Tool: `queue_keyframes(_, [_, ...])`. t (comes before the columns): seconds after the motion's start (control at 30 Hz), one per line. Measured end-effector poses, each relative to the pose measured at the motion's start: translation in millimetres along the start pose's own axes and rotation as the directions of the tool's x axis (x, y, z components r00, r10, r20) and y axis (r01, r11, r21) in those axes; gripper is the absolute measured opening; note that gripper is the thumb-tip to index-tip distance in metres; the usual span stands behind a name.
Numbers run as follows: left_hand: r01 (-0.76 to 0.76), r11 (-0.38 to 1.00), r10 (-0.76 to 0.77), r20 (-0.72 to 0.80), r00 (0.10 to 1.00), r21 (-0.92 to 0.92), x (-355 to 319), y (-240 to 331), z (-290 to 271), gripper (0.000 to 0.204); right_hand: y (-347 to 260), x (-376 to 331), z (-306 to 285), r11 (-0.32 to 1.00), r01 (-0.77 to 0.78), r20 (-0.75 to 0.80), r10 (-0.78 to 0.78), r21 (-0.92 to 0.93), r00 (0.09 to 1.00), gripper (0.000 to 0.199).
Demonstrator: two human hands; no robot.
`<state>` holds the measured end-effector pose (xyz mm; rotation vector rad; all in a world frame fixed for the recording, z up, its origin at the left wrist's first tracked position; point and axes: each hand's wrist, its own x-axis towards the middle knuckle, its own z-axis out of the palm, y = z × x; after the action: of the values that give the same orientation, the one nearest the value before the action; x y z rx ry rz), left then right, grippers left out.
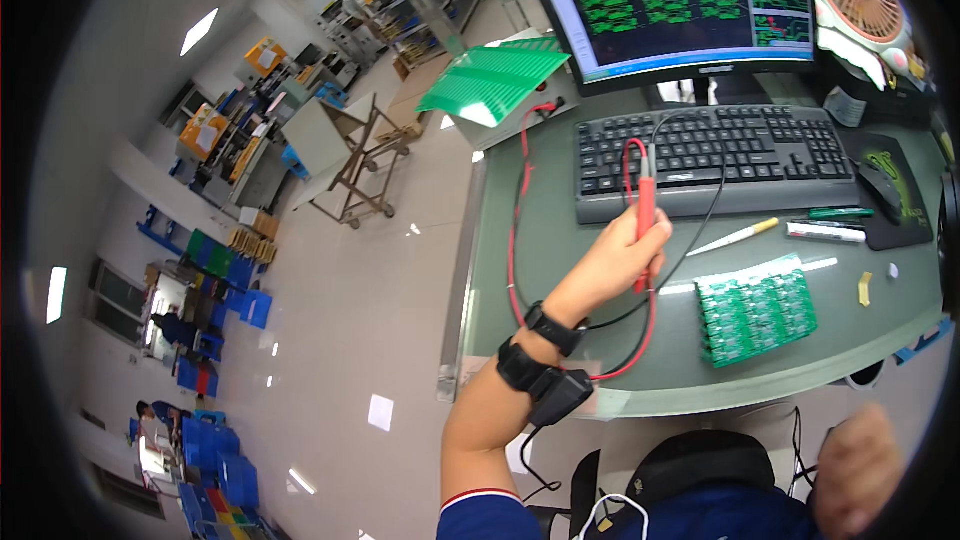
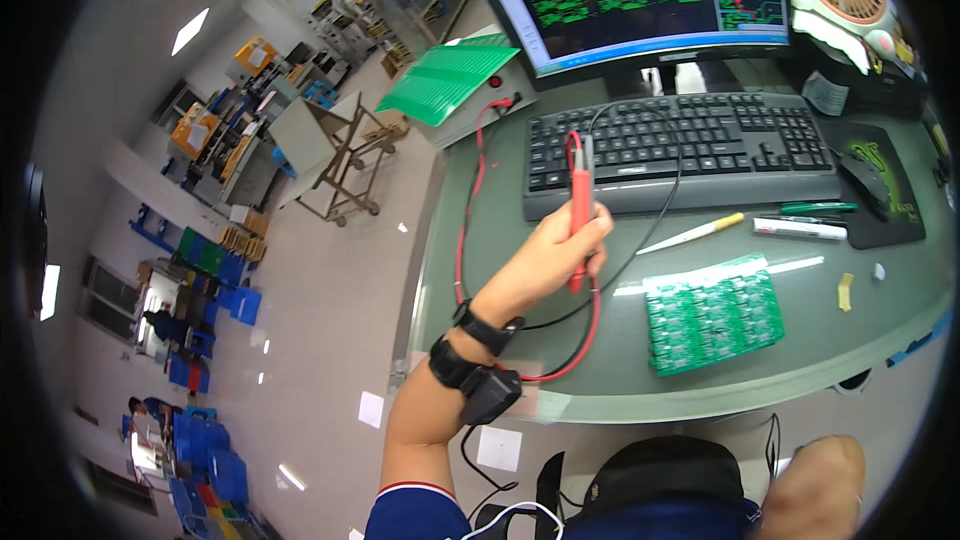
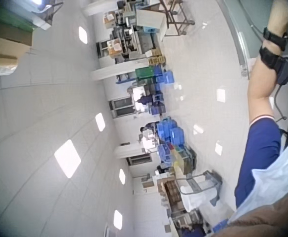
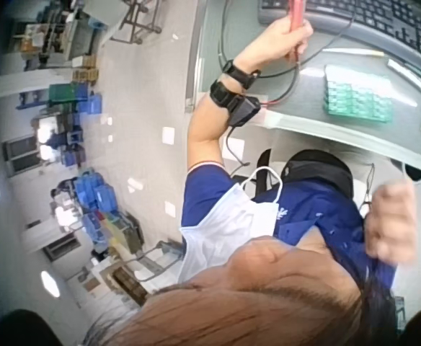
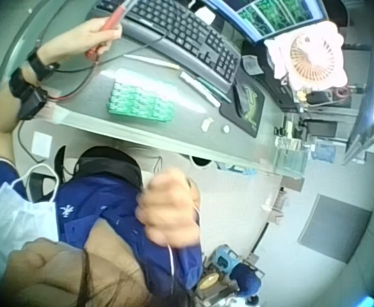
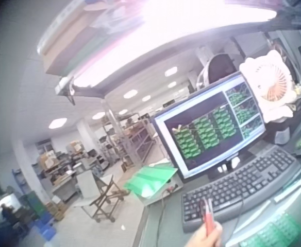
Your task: Testing a printed circuit board (PCB) using multimeter probes and a computer interface.
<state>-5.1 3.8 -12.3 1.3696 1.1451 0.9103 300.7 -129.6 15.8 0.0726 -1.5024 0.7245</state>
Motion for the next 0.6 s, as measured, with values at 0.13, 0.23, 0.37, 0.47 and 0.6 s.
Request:
queue_keyframes(0.13, [0.077, 0.919, -0.062, -0.051, 0.997, 0.387, -11, -9, -20, 0.027, 59, 32, 48, 0.789, -0.614, 0.569, 0.503, 0.005, 0.651, 0.027])
queue_keyframes(0.23, [0.081, 0.859, -0.049, -0.075, 0.996, 0.506, -10, -5, -12, 0.027, 59, 43, 73, 0.508, -0.859, 0.684, 0.603, 0.068, 0.410, 0.033])
queue_keyframes(0.37, [-0.002, 0.797, 0.056, -0.072, 0.996, 0.604, -8, -7, -9, 0.028, 61, 29, 87, 0.445, -0.891, 0.874, 0.392, 0.093, 0.287, 0.051])
queue_keyframes(0.47, [0.009, 0.755, 0.061, -0.084, 0.995, 0.655, -11, 3, -6, 0.029, 67, 39, 76, 0.122, -0.992, 0.900, 0.435, -0.021, 0.034, 0.028])
queue_keyframes(0.6, [-0.085, 0.622, 0.369, -0.196, 0.908, 0.778, -18, 15, -3, 0.026, 82, 29, 44, 0.262, -0.963, 0.822, 0.532, 0.068, 0.203, 0.028])
